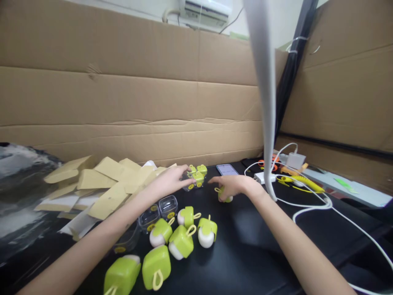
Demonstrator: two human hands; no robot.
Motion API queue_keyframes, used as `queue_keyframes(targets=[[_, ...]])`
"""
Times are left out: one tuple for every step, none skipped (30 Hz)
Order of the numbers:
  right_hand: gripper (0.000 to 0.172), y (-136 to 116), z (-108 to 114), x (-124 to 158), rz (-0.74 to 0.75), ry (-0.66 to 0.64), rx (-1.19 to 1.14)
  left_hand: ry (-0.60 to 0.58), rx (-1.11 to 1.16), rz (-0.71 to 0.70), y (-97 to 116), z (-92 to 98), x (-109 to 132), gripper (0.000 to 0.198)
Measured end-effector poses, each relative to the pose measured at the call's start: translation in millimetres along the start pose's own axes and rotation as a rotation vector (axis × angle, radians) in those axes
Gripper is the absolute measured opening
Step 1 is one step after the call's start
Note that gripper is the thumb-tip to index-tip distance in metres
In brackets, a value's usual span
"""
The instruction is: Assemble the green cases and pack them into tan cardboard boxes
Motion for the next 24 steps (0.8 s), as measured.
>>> queue_keyframes(targets=[[0.027,-0.4,2.2,-1.2,0.019,0.005,-0.013,-0.012,0.027,-0.019,4.7,-4.7,-0.2,0.032],[0.024,-1.3,6.3,-1.5,0.043,0.018,-0.024,-0.033,0.052,-0.033,8.3,-10.7,0.0,0.031],[0.022,-2.9,11.7,-1.0,0.07,0.038,-0.035,-0.059,0.074,-0.041,10.7,-17.3,0.3,0.03],[0.02,-5.0,18.2,0.0,0.097,0.067,-0.045,-0.088,0.092,-0.045,12.2,-23.8,0.9,0.029],[0.019,-7.7,25.6,1.3,0.123,0.106,-0.054,-0.116,0.11,-0.048,13.0,-29.9,1.7,0.028],[0.019,-11.0,33.7,2.7,0.146,0.157,-0.062,-0.142,0.128,-0.051,13.4,-34.8,2.4,0.027],[0.019,-15.1,41.8,4.0,0.168,0.22,-0.069,-0.163,0.147,-0.054,13.8,-38.5,3.2,0.028],[0.021,-19.7,49.3,5.3,0.187,0.29,-0.076,-0.181,0.166,-0.058,14.1,-41.1,3.9,0.028],[0.022,-24.9,55.2,6.3,0.203,0.358,-0.083,-0.193,0.185,-0.059,14.4,-42.7,4.5,0.03],[0.022,-30.7,58.8,6.7,0.219,0.416,-0.091,-0.2,0.204,-0.056,14.5,-43.5,5.0,0.031],[0.022,-36.8,59.9,6.5,0.234,0.46,-0.099,-0.201,0.223,-0.048,14.5,-43.8,5.2,0.032],[0.022,-42.9,58.6,5.5,0.247,0.491,-0.106,-0.196,0.241,-0.039,14.7,-43.7,5.4,0.033],[0.021,-48.9,55.5,4.1,0.258,0.509,-0.112,-0.185,0.258,-0.028,15.1,-43.4,5.3,0.033],[0.02,-54.5,51.2,2.4,0.265,0.518,-0.116,-0.166,0.274,-0.016,15.5,-42.9,5.1,0.034],[0.02,-59.5,46.1,0.7,0.27,0.523,-0.118,-0.142,0.29,-0.006,16.0,-42.2,4.7,0.035],[0.02,-63.7,41.0,-0.6,0.27,0.525,-0.118,-0.117,0.304,0.001,16.5,-41.9,4.2,0.036],[0.02,-67.4,36.2,-1.7,0.268,0.527,-0.115,-0.096,0.317,0.005,17.1,-42.0,3.7,0.037],[0.02,-70.5,31.6,-2.4,0.266,0.527,-0.107,-0.083,0.328,0.008,17.5,-43.0,3.2,0.037],[0.021,-73.2,27.5,-2.9,0.262,0.526,-0.095,-0.079,0.337,0.011,17.7,-44.5,2.8,0.036],[0.021,-75.5,23.7,-3.3,0.257,0.523,-0.08,-0.08,0.343,0.014,17.4,-46.1,2.6,0.035],[0.02,-77.4,20.4,-3.7,0.251,0.517,-0.063,-0.084,0.346,0.018,16.8,-47.3,2.5,0.035],[0.02,-78.6,17.4,-4.1,0.242,0.511,-0.045,-0.088,0.348,0.022,15.9,-47.7,2.5,0.034],[0.02,-79.3,14.9,-4.5,0.23,0.506,-0.028,-0.094,0.348,0.026,14.8,-47.4,2.7,0.035],[0.021,-79.3,13.0,-4.8,0.215,0.502,-0.012,-0.102,0.347,0.03,13.6,-46.7,3.1,0.035]])
Point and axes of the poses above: each hand's wrist, its own x-axis away from the middle knuckle, its own z-axis out of the back of the hand, y = z × x, the point moved 10 cm from there along -x, towards the middle knuckle, and after that the axes turned 1 degree about y, right-handed, at the moved point
